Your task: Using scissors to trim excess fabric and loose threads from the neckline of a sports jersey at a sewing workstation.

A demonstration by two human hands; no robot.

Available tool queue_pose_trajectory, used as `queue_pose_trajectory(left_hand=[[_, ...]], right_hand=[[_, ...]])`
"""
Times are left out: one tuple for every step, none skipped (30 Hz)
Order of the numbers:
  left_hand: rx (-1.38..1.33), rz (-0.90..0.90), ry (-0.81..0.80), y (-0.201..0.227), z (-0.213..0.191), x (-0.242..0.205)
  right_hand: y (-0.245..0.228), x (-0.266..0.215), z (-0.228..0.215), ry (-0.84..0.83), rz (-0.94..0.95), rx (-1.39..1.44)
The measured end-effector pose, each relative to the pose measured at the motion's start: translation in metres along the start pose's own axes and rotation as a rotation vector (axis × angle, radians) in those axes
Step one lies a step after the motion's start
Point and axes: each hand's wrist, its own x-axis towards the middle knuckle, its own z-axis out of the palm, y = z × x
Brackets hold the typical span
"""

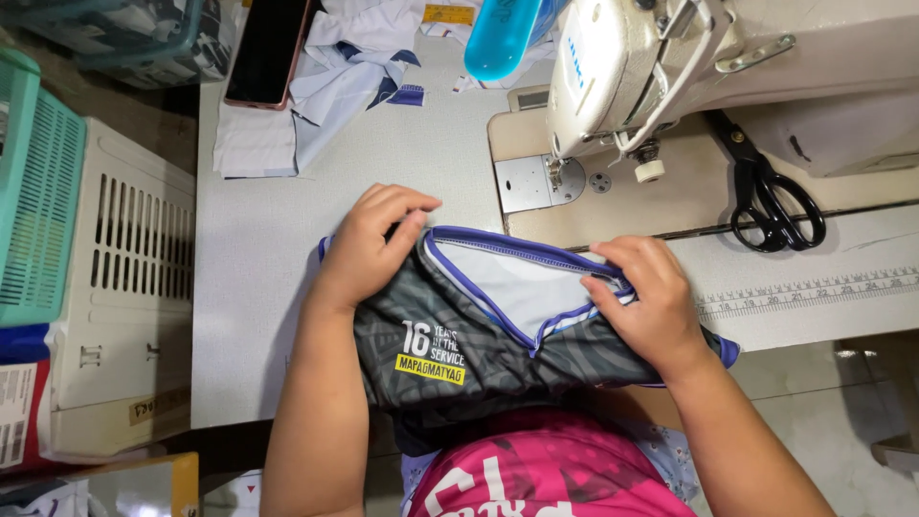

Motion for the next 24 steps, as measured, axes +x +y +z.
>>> queue_pose_trajectory(left_hand=[[0.002, -0.003, 0.004, 0.0, -0.001, -0.001], [-0.023, 0.013, 0.026, 0.0, -0.002, -0.001], [-0.048, 0.029, 0.051, -0.001, -0.004, -0.001], [-0.046, 0.027, 0.058, 0.001, -0.005, 0.001], [-0.062, 0.062, 0.034, 0.003, -0.004, 0.0], [-0.078, 0.097, 0.011, 0.005, -0.004, 0.0], [-0.076, 0.097, 0.011, 0.007, -0.001, -0.002], [-0.116, 0.108, -0.039, 0.009, 0.001, -0.003], [-0.155, 0.123, -0.089, 0.011, 0.002, -0.003], [-0.153, 0.127, -0.089, 0.013, 0.003, -0.002], [-0.094, 0.116, -0.157, 0.015, 0.004, -0.003], [-0.035, 0.105, -0.225, 0.016, 0.005, -0.005], [-0.038, 0.098, -0.22, 0.017, 0.006, -0.005], [0.061, 0.094, -0.247, 0.017, 0.007, -0.005], [0.159, 0.09, -0.273, 0.017, 0.01, -0.005], [0.154, 0.083, -0.267, 0.013, 0.013, -0.007], [0.222, 0.112, -0.267, 0.009, 0.015, -0.007], [0.29, 0.14, -0.268, 0.007, 0.017, -0.006], [0.291, 0.143, -0.262, 0.006, 0.017, -0.005], [0.241, 0.134, -0.256, 0.006, 0.016, -0.003], [0.192, 0.126, -0.253, 0.005, 0.016, -0.002], [0.194, 0.131, -0.25, 0.009, 0.013, -0.001], [0.13, 0.11, -0.266, 0.012, 0.01, -0.001], [0.067, 0.088, -0.282, 0.015, 0.007, 0.0]], right_hand=[[-0.01, 0.003, -0.004, -0.002, -0.004, 0.003], [-0.019, 0.006, -0.007, 0.032, -0.026, -0.015], [-0.029, 0.009, -0.011, 0.065, -0.051, -0.032], [-0.039, 0.016, -0.01, 0.062, -0.057, -0.03], [-0.051, 0.018, -0.009, -0.003, 0.003, 0.06], [-0.062, 0.021, -0.008, -0.068, 0.063, 0.149], [-0.068, 0.023, 0.001, -0.068, 0.062, 0.15], [-0.074, 0.025, 0.009, -0.204, 0.086, 0.144], [-0.08, 0.028, 0.018, -0.337, 0.108, 0.135], [-0.08, 0.025, 0.022, -0.333, 0.105, 0.133], [-0.08, 0.022, 0.027, -0.437, 0.163, 0.132], [-0.08, 0.019, 0.033, -0.541, 0.22, 0.13], [-0.078, 0.018, 0.034, -0.549, 0.218, 0.131], [-0.076, 0.017, 0.035, -0.547, 0.294, 0.17], [-0.074, 0.016, 0.035, -0.546, 0.37, 0.207], [-0.071, 0.012, 0.032, -0.555, 0.367, 0.205], [-0.068, 0.011, 0.029, -0.54, 0.467, 0.226], [-0.065, 0.009, 0.026, -0.524, 0.567, 0.245], [-0.061, 0.006, 0.025, -0.522, 0.563, 0.241], [-0.057, 0.003, 0.025, -0.514, 0.626, 0.266], [-0.052, -0.001, 0.024, -0.503, 0.691, 0.292], [-0.051, -0.002, 0.021, -0.499, 0.688, 0.289], [-0.05, -0.004, 0.019, -0.503, 0.711, 0.332], [-0.049, -0.005, 0.017, -0.506, 0.733, 0.376]])
